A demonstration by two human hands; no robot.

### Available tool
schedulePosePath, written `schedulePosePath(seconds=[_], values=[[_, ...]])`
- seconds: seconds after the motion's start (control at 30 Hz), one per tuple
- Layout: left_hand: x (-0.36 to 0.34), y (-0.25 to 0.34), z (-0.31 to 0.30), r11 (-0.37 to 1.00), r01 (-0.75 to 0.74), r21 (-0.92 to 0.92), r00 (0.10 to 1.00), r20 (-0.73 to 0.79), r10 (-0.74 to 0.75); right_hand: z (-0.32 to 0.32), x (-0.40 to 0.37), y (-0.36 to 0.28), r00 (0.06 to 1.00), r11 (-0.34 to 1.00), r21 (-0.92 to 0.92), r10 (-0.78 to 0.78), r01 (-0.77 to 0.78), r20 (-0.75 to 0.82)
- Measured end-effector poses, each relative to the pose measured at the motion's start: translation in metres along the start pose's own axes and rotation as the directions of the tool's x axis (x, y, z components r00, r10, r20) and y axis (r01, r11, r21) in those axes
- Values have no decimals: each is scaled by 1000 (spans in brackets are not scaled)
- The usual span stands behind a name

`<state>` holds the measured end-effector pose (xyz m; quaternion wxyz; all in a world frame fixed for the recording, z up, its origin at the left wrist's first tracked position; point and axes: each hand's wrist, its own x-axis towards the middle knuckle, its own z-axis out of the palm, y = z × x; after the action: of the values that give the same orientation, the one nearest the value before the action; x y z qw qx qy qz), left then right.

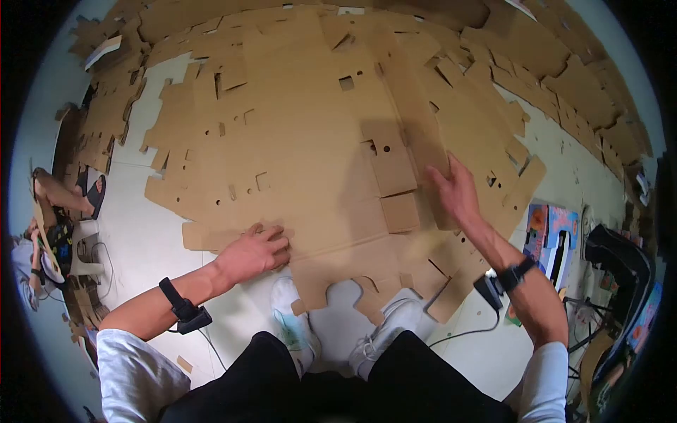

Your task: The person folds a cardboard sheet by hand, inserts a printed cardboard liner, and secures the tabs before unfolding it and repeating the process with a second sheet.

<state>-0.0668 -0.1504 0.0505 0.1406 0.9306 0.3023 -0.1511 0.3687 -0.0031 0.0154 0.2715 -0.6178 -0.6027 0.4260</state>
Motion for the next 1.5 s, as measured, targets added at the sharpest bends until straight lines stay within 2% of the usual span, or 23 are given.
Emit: schedulePosePath(seconds=[0.03, 0.13, 0.23, 0.27, 0.37, 0.4, 0.47, 0.5, 0.53, 0.57, 0.6, 0.63, 0.67, 0.7, 0.73, 0.8, 0.9, 1.0, 1.1, 1.2, 1.3, 1.4, 1.5], values=[[-2, -1, 5, 1000, -15, 12, 1000, 0, 15, -1, -14, -17, 992, 990, -71, -122, 120, -27], [-2, 5, 13, 996, -67, 62, 998, -8, 67, -7, -51, -33, 949, 960, -75, -277, 269, -147], [12, 16, -16, 979, -128, 156, 989, -56, 138, -42, -91, -24, 972, 996, 67, 66, -52, -224], [17, 18, -31, 970, -145, 195, 984, -74, 163, -48, -98, -11, 951, 983, 163, 128, -84, -282], [32, 21, -46, 994, -99, 40, 990, -92, 102, -68, -103, 28, 924, 993, 106, -11, 56, -383], [35, 17, -48, 995, -76, -60, 995, -63, 72, -70, -104, 37, 933, 977, 212, 59, 19, -354], [45, 7, -54, 968, -28, -248, 1000, 7, 30, -79, -104, 67, 967, 992, -30, 113, -122, -229], [47, 2, -46, 971, -24, -236, 998, -58, 11, -82, -106, 74, 973, 971, -154, 157, -183, -168], [48, -6, -34, 974, -16, -224, 992, -124, -13, -83, -104, 53, 919, 837, -383, 377, -391, -114], [46, -14, -23, 977, -7, -215, 981, -193, -35, -78, -108, 60, 955, 862, -419, 222, -286, -195], [45, -19, -22, 987, 31, -159, 984, -169, -58, -69, -114, 65, 963, 865, -467, 63, -184, -264], [43, -19, -19, 956, 132, -261, 979, -118, -168, -64, -121, 67, 943, 848, -522, -99, -87, -317], [42, -21, -18, 906, 240, -348, 959, -60, -277, -68, -127, 65, 951, 784, -615, -124, -81, -283], [39, -19, -16, 835, 346, -429, 927, 17, -376, -68, -134, 69, 986, 734, -679, -114, 0, -124], [36, -16, -14, 778, 368, -510, 913, 38, -407, -68, -139, 75, 995, 683, -724, -97, 96, 40], [31, -13, -15, 644, 404, -650, 881, 87, -465, -60, -145, 85, 942, 620, -721, -97, 310, 322], [24, -12, 8, 777, 289, -560, 933, -17, -359, -38, -154, 69, 916, 655, -666, -107, 357, 386], [24, -4, 7, 875, 135, -465, 966, -134, -220, -10, -152, 41, 935, 850, -440, -151, 288, 321], [30, 4, 13, 873, 150, -464, 969, -105, -222, 28, -153, 37, 930, 943, -299, 236, -149, 283], [34, -3, 13, 903, 165, -397, 968, -109, -224, 27, -153, 32, 915, 950, -1, 299, -311, 272], [30, -8, -2, 899, 47, -436, 987, -120, -110, 0, -138, 6, 694, 849, -201, 517, -488, 501], [29, 9, 7, 837, 33, -546, 989, -100, -105, -9, -118, -31, 323, 762, -422, 610, -492, 724], [28, 13, 40, 896, 75, -437, 993, -50, -107, -4, -126, -15, 426, 762, -195, 532, -617, 732]])
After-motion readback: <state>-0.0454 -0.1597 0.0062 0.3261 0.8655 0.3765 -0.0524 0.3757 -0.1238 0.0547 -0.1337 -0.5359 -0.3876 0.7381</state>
